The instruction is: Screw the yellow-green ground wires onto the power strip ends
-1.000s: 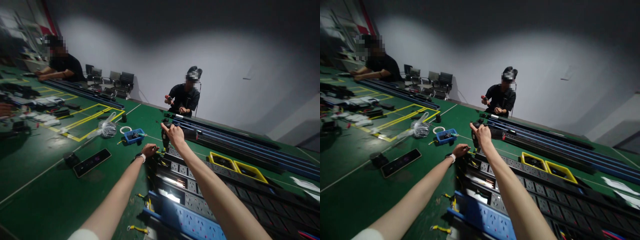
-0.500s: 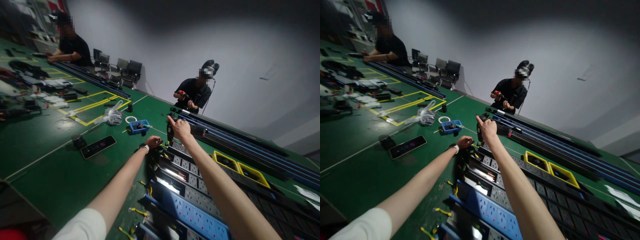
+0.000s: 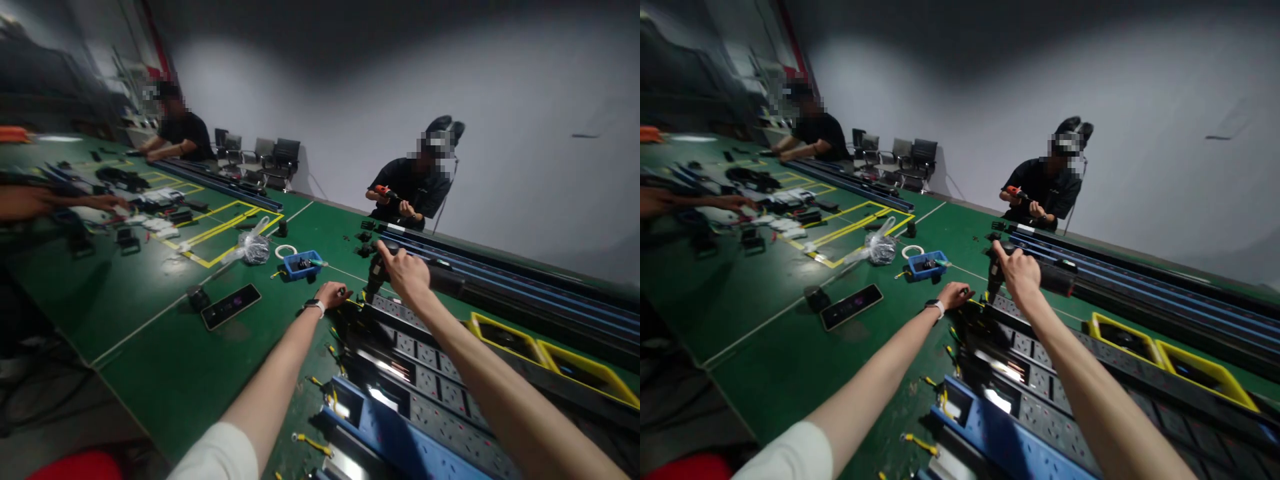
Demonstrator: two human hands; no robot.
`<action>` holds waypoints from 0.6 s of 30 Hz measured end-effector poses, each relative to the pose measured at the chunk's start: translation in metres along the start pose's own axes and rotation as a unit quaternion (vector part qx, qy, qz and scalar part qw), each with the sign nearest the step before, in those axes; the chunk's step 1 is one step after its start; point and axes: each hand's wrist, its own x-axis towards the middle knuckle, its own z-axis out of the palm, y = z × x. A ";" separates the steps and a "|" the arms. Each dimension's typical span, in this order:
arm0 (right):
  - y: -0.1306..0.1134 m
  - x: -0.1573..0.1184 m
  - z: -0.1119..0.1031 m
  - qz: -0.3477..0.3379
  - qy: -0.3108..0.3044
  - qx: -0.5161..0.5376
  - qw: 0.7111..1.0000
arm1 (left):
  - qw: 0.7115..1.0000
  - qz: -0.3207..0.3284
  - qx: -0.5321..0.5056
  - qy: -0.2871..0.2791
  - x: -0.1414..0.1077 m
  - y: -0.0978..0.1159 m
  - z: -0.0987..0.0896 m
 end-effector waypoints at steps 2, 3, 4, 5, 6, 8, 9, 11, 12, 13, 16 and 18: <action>0.004 -0.002 0.006 0.011 -0.003 0.006 1.000 | 1.000 -0.008 0.010 -0.010 0.002 0.002 -0.002; 0.006 -0.004 0.008 0.014 -0.003 0.011 1.000 | 1.000 -0.012 0.016 -0.014 0.003 0.003 -0.002; 0.008 -0.005 0.010 0.018 -0.001 0.016 1.000 | 1.000 -0.014 0.023 -0.015 0.004 0.003 -0.002; 0.009 -0.006 0.011 0.020 0.003 0.021 1.000 | 0.999 -0.016 0.030 -0.016 0.004 0.004 -0.001; 0.009 -0.008 0.011 0.021 0.008 0.026 0.999 | 0.999 -0.017 0.037 -0.016 0.004 0.005 0.000; 0.009 -0.010 0.011 0.022 0.015 0.037 0.999 | 0.998 -0.016 0.050 -0.017 0.003 0.007 0.002; 0.008 -0.011 0.012 0.023 0.016 0.042 0.999 | 0.998 -0.014 0.055 -0.018 0.002 0.007 0.002; 0.008 -0.012 0.012 0.028 0.016 0.052 0.998 | 0.998 -0.011 0.061 -0.019 0.000 0.009 0.003; 0.008 -0.012 0.013 0.032 0.014 0.055 0.998 | 0.998 -0.009 0.062 -0.018 0.000 0.010 0.003; 0.009 -0.012 0.013 0.036 0.014 0.058 0.998 | 0.998 -0.007 0.063 -0.018 -0.001 0.011 0.003; 0.014 -0.011 0.015 0.040 0.007 0.069 0.997 | 0.998 -0.006 0.066 -0.018 -0.002 0.014 0.001; 0.017 -0.010 0.016 0.036 0.000 0.077 0.996 | 0.997 -0.009 0.070 -0.021 -0.003 0.015 0.000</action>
